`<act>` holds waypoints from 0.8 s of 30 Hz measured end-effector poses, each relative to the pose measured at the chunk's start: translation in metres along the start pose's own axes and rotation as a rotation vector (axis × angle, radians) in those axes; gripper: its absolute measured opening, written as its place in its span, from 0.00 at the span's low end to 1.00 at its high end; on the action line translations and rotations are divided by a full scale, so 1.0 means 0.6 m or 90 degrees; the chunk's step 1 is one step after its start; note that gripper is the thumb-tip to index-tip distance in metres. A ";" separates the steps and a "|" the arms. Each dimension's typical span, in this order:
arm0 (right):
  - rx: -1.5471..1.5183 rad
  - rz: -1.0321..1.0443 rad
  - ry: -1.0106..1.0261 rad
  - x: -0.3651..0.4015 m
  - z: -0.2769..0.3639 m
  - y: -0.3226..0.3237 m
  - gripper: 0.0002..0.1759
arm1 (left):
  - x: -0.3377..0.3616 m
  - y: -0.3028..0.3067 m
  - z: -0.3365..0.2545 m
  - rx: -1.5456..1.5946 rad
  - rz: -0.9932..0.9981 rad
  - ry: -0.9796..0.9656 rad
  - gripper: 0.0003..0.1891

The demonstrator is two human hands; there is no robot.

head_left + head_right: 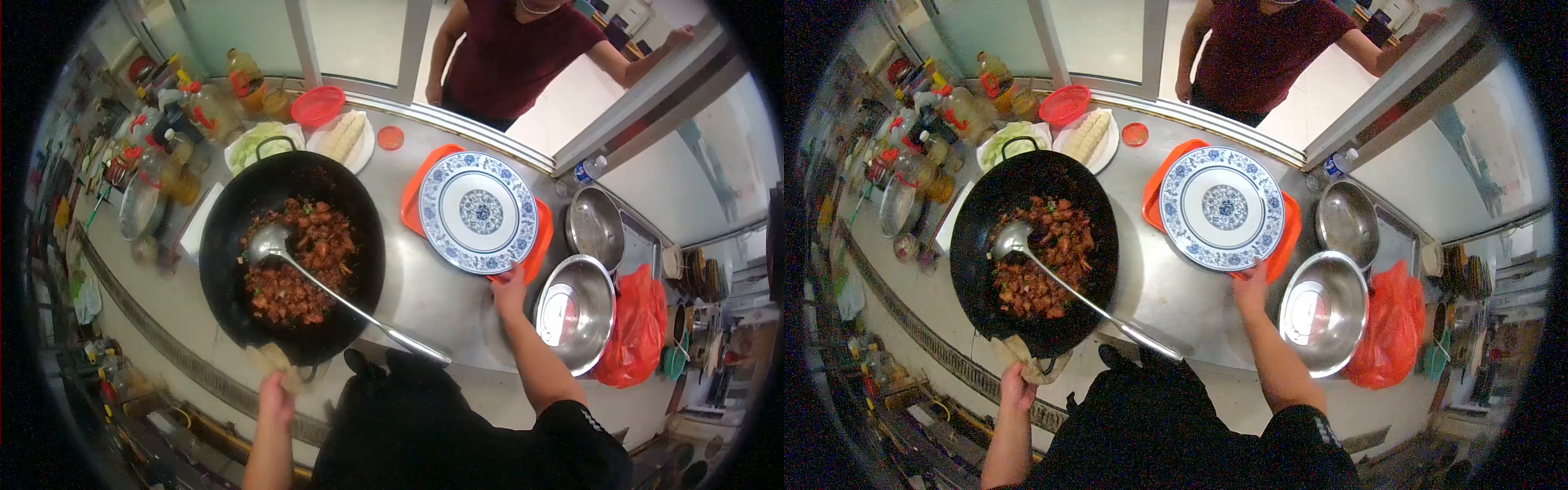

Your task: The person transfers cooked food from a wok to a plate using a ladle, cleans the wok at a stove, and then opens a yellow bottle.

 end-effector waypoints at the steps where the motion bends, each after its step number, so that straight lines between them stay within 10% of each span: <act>1: -0.206 -0.171 -0.053 -0.004 -0.009 0.015 0.31 | 0.000 0.001 0.001 -0.002 0.019 -0.002 0.19; 2: -0.412 -0.342 -0.107 -0.001 -0.023 0.023 0.26 | -0.001 0.007 0.001 -0.005 0.038 -0.004 0.18; 6: -0.857 -0.179 -0.412 -0.044 -0.005 -0.065 0.22 | -0.028 0.071 -0.007 -0.008 0.012 0.010 0.18; 14: -1.000 -0.068 -0.321 -0.033 0.039 -0.129 0.27 | -0.043 0.114 -0.035 0.075 -0.002 0.003 0.26; 24: -1.013 -0.015 -0.203 0.197 0.008 -0.113 0.29 | 0.139 0.415 -0.028 -0.087 -0.211 -0.062 0.29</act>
Point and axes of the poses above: each hand's wrist, its own x-axis away from the middle knuckle, its own y-axis out of the back of the hand, z = x × y, the point moved 7 cm from there along -x, towards the middle knuckle, and after that the axes turned 7 degrees about -x, right-handed, at the moved point
